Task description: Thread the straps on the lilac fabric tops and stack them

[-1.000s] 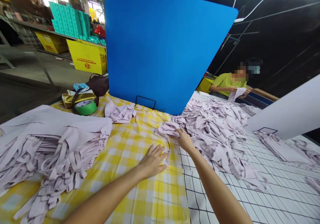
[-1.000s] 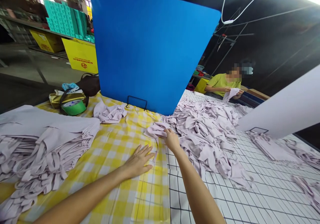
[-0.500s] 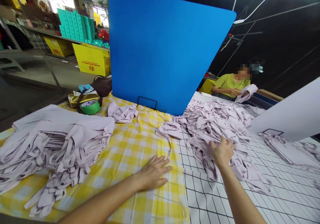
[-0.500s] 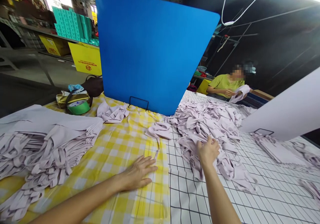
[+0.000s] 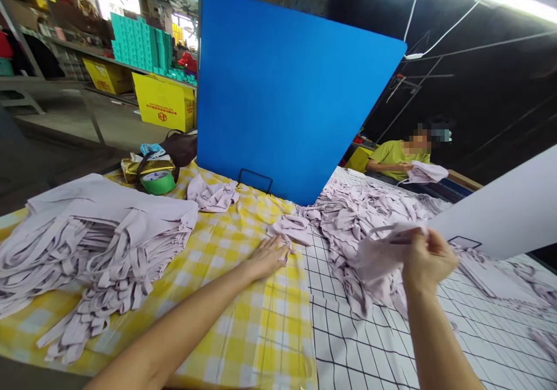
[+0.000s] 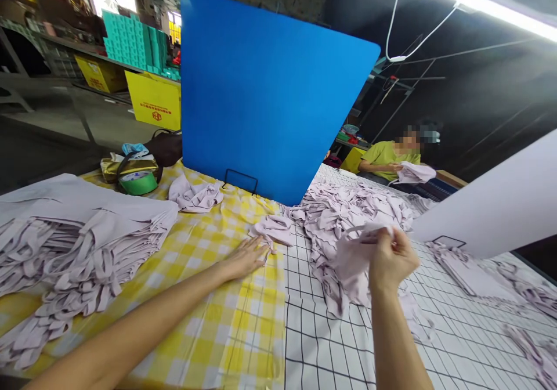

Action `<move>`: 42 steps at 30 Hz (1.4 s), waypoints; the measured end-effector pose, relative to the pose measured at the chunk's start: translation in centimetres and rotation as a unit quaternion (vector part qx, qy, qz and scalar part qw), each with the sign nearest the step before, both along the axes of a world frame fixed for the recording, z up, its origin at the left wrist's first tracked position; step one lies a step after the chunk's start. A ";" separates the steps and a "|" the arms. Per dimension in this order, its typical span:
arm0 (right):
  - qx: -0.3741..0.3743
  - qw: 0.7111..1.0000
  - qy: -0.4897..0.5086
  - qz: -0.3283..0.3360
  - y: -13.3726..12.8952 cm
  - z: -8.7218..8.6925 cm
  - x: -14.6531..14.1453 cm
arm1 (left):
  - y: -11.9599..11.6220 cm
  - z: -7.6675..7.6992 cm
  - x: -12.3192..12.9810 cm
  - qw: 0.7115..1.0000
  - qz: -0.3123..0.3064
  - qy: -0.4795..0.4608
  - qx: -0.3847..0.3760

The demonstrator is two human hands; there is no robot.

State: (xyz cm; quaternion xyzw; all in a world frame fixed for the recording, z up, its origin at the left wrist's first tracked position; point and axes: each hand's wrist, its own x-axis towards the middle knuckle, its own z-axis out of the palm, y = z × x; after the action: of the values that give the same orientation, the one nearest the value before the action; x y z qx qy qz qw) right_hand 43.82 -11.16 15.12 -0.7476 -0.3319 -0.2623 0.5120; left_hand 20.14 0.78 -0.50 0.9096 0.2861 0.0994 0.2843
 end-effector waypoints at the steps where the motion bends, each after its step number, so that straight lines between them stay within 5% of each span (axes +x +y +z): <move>1: 0.060 0.998 -0.019 0.011 -0.4 1.5 -1.1 | 0.0 0.2 -0.4 1.000 0.017 -0.002 -0.008; 3: 0.205 0.973 -0.064 0.082 -1.3 4.0 -3.8 | -0.6 0.9 -1.1 0.998 0.040 -0.035 -0.039; 5: 0.222 0.961 -0.049 0.157 -2.0 5.7 -6.9 | -1.6 2.1 -1.9 0.988 0.038 -0.120 -0.091; 8: 0.059 0.972 0.025 0.225 -2.4 6.2 -11.5 | -3.5 5.0 -3.8 0.936 -0.020 -0.278 -0.216; 11: -0.049 0.948 0.061 0.309 -1.5 5.1 -15.1 | -4.9 8.2 -6.5 0.861 -0.101 -0.361 -0.343; 14: -0.111 0.914 0.090 0.380 0.7 2.6 -17.0 | -5.2 9.5 -9.1 0.848 -0.113 -0.341 -0.389; 20: -0.319 0.890 0.073 0.318 4.7 -5.5 -17.1 | -3.2 5.7 -12.6 0.896 0.097 -0.254 -0.350; 23: -0.347 0.884 0.074 0.304 3.9 -9.3 -17.1 | -1.9 3.1 -14.2 0.926 0.214 -0.168 -0.264; 27: -0.375 0.875 0.093 0.292 1.1 -12.3 -17.4 | -1.0 1.4 -15.3 0.925 0.312 -0.153 -0.154; 31: -0.380 0.874 0.123 0.277 -0.7 -13.9 -17.1 | -1.6 1.2 -13.9 0.930 0.330 -0.160 -0.016; 34: -0.368 0.873 0.135 0.291 -0.6 -14.7 -17.3 | -2.9 1.7 -12.1 0.952 0.251 -0.161 0.062; 37: -0.347 0.872 0.129 0.320 0.0 -14.5 -18.6 | -3.8 2.3 -10.8 0.971 0.152 -0.182 -0.018; 39: -0.333 0.864 0.118 0.359 0.3 -13.5 -20.1 | -3.9 2.5 -10.5 0.963 0.140 -0.192 -0.127; 42: -0.324 0.785 0.101 0.518 0.3 -11.9 -22.1 | -3.4 2.1 -11.3 0.917 0.170 -0.219 -0.288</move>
State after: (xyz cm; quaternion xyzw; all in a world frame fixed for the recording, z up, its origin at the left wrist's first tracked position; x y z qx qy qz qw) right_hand 21.77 -10.81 3.27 -0.6075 -0.6811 0.2419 0.3294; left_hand 8.86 -2.60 1.64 0.6818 0.3833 0.2563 0.5679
